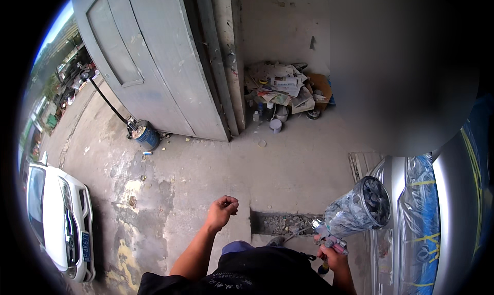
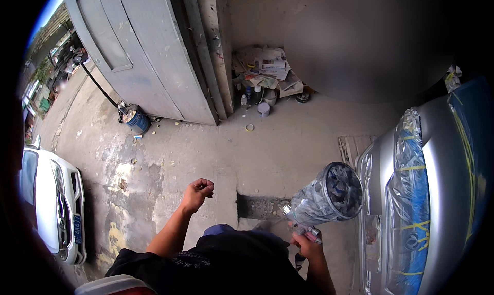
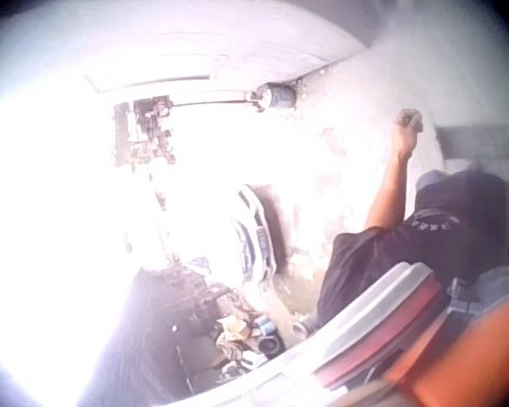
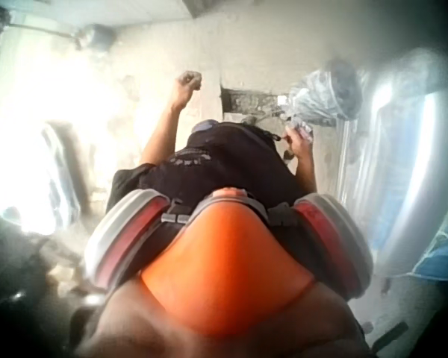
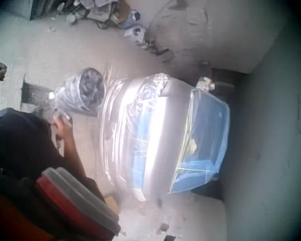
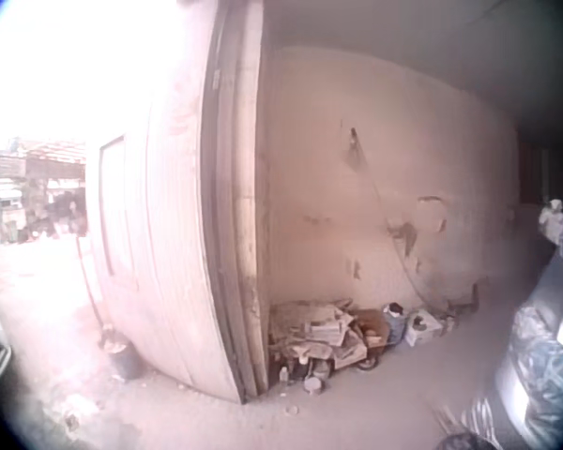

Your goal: The person prepares a spray gun and applies a coat of silver paint to the front bumper of a car. The car is partially masked with plastic and tape to protect adjacent areas. The person moves around the vehicle to ensure even coverage of the bumper surface.

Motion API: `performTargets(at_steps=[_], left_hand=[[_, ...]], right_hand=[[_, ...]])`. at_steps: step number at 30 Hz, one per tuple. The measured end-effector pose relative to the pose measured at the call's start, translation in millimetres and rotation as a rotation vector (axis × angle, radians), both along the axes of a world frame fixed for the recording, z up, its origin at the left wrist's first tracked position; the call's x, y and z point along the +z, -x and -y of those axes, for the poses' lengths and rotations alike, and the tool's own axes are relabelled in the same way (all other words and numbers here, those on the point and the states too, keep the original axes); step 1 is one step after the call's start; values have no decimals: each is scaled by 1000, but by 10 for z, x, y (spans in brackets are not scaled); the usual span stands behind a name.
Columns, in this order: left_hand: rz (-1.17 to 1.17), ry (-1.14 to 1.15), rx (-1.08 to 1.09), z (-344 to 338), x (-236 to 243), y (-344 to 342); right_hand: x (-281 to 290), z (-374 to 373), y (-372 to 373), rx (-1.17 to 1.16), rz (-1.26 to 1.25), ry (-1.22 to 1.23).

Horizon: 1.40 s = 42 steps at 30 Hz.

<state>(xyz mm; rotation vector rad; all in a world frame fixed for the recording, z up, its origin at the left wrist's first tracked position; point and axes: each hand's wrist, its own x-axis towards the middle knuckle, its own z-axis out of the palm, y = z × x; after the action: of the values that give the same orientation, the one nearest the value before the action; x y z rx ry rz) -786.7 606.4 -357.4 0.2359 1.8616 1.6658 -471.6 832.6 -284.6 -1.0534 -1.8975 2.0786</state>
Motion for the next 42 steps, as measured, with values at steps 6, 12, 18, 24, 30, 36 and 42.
performTargets(at_steps=[6,12,18,24,30,36,42], left_hand=[[-1,48,8,-605,238,760],[1,12,-134,-1222,-75,1802],[131,-153,-265,-2406,-128,2995],[282,-395,-545,-3948,409,3526],[347,-415,-883,-5381,565,3448],[357,-375,-1044,-6843,588,3141],[416,-323,-1191,-8099,608,2747]], right_hand=[[-2,-513,770,-162,-161,18],[-240,-1017,1686,-106,-119,-127],[20,-1429,2706,-266,-92,-220],[111,-1860,2959,-373,-53,-190],[-74,-2417,3106,-531,-129,-170],[-488,-3300,2888,-560,-10,-427],[-55,-4008,2784,-812,-89,-46]])
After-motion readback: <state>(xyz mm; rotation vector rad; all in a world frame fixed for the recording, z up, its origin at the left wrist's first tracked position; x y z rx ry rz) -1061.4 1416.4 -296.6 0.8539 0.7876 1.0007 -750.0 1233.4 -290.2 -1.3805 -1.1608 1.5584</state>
